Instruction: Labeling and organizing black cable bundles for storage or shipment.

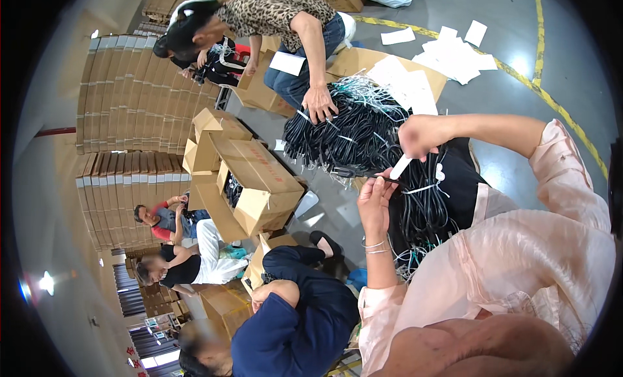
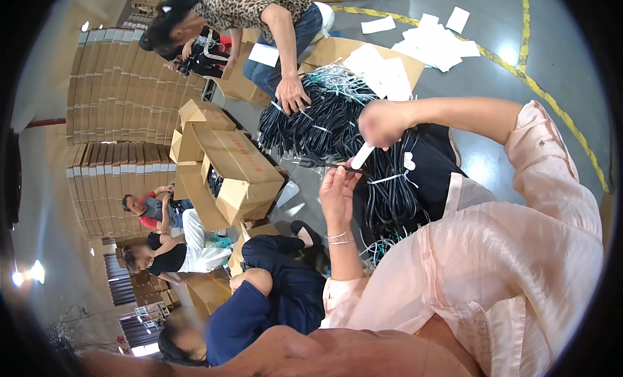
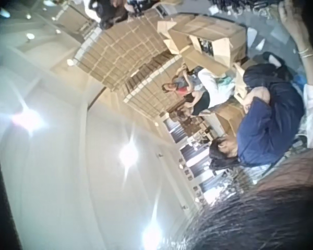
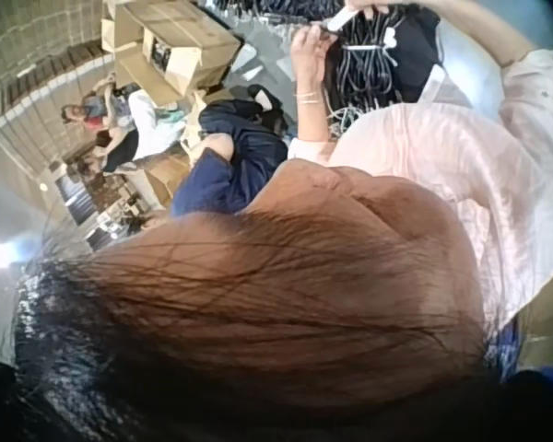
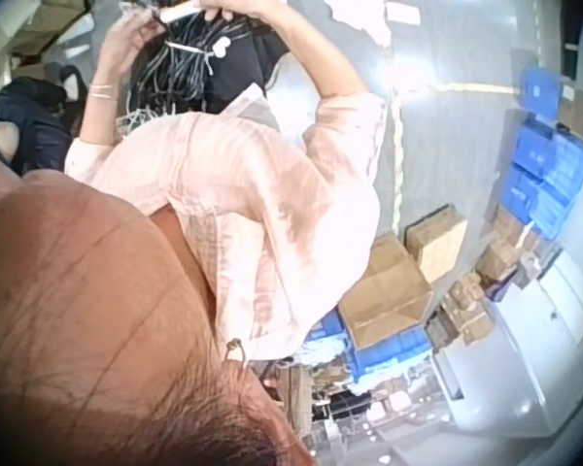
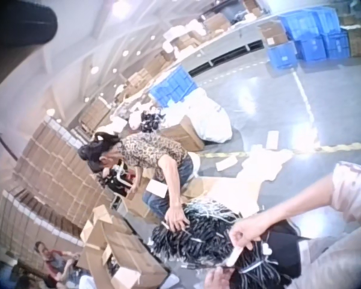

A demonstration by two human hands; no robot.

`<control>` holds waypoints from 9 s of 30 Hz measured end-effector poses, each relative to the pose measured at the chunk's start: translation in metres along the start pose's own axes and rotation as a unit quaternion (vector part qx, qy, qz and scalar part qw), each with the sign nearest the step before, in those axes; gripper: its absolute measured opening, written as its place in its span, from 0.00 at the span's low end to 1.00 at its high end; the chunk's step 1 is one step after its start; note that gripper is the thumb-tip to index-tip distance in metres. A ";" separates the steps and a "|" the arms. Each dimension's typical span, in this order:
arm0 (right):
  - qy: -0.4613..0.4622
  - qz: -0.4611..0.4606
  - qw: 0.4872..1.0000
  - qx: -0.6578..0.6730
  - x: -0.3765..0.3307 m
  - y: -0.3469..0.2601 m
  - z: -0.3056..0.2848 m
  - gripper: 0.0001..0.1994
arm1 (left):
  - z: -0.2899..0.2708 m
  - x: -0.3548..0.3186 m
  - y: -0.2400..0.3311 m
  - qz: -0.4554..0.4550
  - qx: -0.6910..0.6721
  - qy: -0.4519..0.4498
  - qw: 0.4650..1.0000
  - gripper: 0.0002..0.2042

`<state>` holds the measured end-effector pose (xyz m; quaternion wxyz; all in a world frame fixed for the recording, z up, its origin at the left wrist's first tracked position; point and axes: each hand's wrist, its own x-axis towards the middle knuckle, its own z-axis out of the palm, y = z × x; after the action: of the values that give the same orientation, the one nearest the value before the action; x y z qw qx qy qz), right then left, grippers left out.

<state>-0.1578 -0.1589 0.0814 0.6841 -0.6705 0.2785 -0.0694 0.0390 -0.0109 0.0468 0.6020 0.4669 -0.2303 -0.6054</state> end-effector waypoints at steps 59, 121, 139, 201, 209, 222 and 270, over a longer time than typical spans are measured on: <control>0.062 -0.085 0.992 0.063 -0.015 0.023 0.051 0.02 | 0.012 0.006 -0.009 0.047 0.114 0.068 0.990 0.06; 0.170 -0.202 0.964 -0.024 0.014 0.013 0.063 0.11 | 0.061 -0.027 -0.005 0.277 0.723 0.160 0.612 0.11; 0.213 -0.234 0.941 -0.118 0.007 0.013 0.017 0.09 | 0.053 -0.040 0.002 0.235 0.657 0.156 0.699 0.08; 0.114 -0.170 0.978 0.036 -0.026 0.000 -0.039 0.15 | 0.097 0.027 0.000 0.249 0.661 -0.106 0.700 0.10; 0.481 0.047 0.855 -0.189 0.098 0.261 -0.137 0.24 | 0.057 0.057 -0.012 0.204 0.727 0.031 0.654 0.11; 0.406 0.259 0.876 0.001 0.086 0.330 -0.157 0.21 | 0.070 0.063 -0.012 0.262 0.712 -0.057 0.649 0.13; 0.380 0.138 0.880 0.249 0.029 0.259 -0.129 0.04 | 0.064 0.030 -0.029 0.312 0.732 -0.085 0.600 0.20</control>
<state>-0.2674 -0.2620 -0.1678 0.6726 -0.3546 0.5807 -0.2909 -0.0252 -0.0524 0.0434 0.1885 0.5977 -0.7778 -0.0465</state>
